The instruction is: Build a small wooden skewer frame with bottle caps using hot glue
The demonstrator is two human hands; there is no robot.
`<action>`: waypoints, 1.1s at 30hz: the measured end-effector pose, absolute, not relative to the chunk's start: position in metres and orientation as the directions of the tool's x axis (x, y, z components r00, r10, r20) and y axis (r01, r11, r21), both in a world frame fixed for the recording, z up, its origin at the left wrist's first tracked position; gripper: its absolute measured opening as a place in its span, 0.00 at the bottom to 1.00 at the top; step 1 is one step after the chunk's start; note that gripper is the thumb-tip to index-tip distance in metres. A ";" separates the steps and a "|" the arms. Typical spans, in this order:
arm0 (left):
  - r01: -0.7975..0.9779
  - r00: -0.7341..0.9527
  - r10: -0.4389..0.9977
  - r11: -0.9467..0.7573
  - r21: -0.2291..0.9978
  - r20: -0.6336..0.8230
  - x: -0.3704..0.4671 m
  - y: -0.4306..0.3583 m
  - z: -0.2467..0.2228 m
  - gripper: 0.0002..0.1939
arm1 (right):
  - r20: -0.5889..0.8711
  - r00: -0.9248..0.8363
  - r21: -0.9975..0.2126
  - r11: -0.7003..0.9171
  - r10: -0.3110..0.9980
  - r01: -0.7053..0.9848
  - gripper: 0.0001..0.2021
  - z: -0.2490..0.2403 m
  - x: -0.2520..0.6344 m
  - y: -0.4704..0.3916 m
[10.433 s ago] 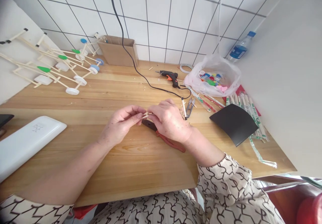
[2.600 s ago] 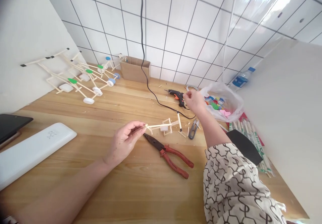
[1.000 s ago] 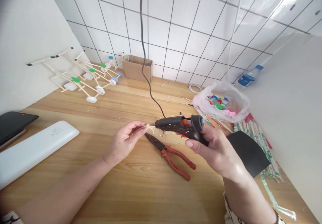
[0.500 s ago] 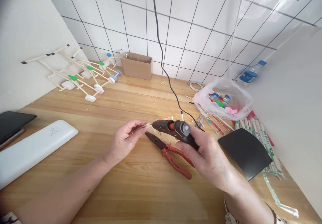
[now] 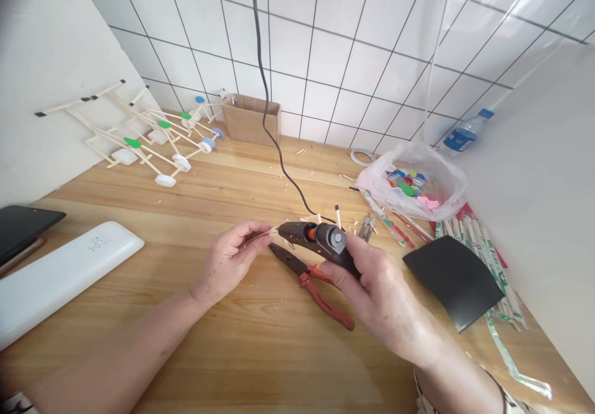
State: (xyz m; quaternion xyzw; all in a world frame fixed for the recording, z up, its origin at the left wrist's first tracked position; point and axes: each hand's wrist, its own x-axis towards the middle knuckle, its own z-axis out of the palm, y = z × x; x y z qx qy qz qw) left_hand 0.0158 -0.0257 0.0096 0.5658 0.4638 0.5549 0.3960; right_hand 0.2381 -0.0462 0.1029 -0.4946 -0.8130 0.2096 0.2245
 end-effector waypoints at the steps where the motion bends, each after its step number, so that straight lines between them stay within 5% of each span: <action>1: 0.083 -0.046 0.964 -0.256 0.963 0.261 0.016 -0.026 0.010 0.06 | 0.159 -0.408 -0.562 0.422 0.899 0.711 0.13 0.103 0.238 -0.046; 33: 0.074 -0.045 0.958 -0.280 0.957 0.284 0.016 -0.025 0.007 0.06 | 0.086 -0.423 -0.585 0.390 0.902 0.711 0.13 0.113 0.241 -0.047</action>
